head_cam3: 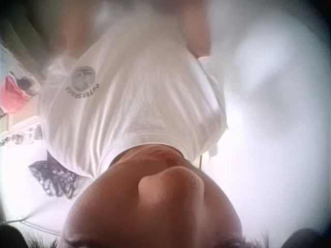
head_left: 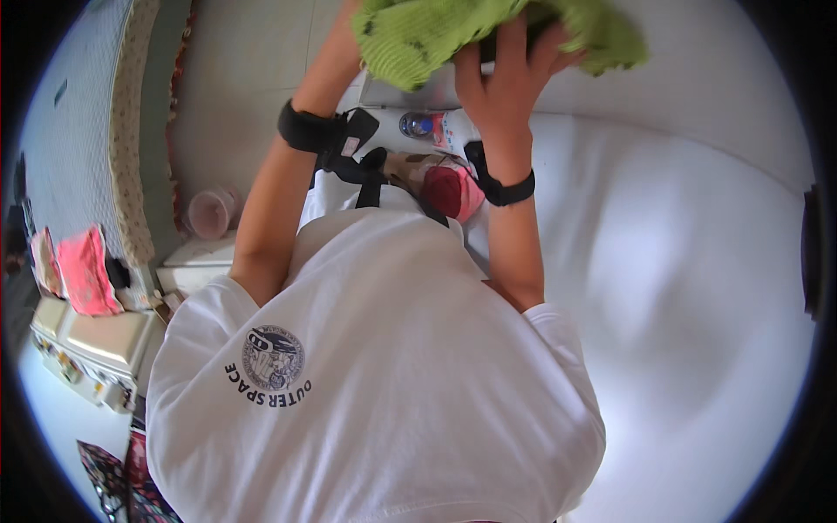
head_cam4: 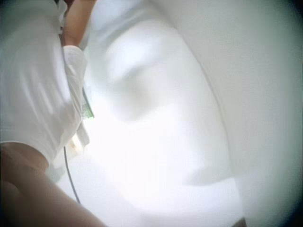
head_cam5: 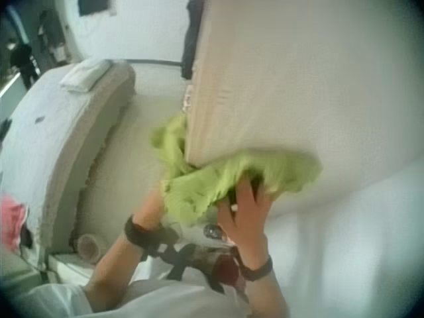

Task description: The person wipes down the surface and sides of a white wooden cabinet using a green cloth.

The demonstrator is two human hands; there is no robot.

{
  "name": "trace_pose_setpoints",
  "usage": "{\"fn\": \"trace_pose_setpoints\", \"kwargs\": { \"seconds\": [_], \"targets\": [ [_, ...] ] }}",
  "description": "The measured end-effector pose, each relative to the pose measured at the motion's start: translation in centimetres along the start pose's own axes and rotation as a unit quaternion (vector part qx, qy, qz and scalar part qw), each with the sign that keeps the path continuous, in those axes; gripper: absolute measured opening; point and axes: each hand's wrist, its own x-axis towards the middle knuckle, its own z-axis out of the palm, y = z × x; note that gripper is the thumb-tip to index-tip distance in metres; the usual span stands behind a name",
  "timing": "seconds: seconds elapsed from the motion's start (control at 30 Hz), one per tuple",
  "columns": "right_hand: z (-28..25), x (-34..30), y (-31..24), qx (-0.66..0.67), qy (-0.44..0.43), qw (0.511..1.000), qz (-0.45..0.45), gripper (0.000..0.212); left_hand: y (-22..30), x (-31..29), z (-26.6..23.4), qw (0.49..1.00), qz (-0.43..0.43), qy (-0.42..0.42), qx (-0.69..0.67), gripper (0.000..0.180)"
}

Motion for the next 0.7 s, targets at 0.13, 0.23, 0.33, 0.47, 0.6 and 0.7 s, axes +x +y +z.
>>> {"fn": "trace_pose_setpoints", "kwargs": {
  "seconds": [0.13,0.23,0.33,0.47,0.6,0.7],
  "targets": [
    [-1.7,-2.6,4.0,-0.077,-0.122,0.985,-0.091,0.042,-5.3,-2.2,0.7,0.946,0.118,0.011,0.303,0.009],
    [-4.6,0.1,4.5,-0.055,-0.149,0.985,-0.063,0.054,0.2,-1.3,-0.1,0.920,0.129,-0.052,0.366,0.020],
    [-3.3,3.8,1.6,0.073,0.000,0.997,-0.029,0.046,2.7,1.8,0.1,0.963,0.192,-0.018,0.190,0.031],
    [-2.8,3.6,-0.8,0.048,-0.104,0.993,-0.042,0.047,1.0,4.5,1.6,0.974,0.217,-0.013,-0.070,0.041],
    [-2.1,-2.7,1.3,-0.034,-0.229,0.969,-0.087,0.054,-5.5,0.8,2.0,0.957,-0.013,-0.141,-0.254,0.053],
    [-3.2,-3.5,2.3,-0.134,-0.249,0.953,-0.108,0.057,-7.1,-0.5,3.8,0.988,0.046,-0.073,-0.124,0.053]
  ]
}}
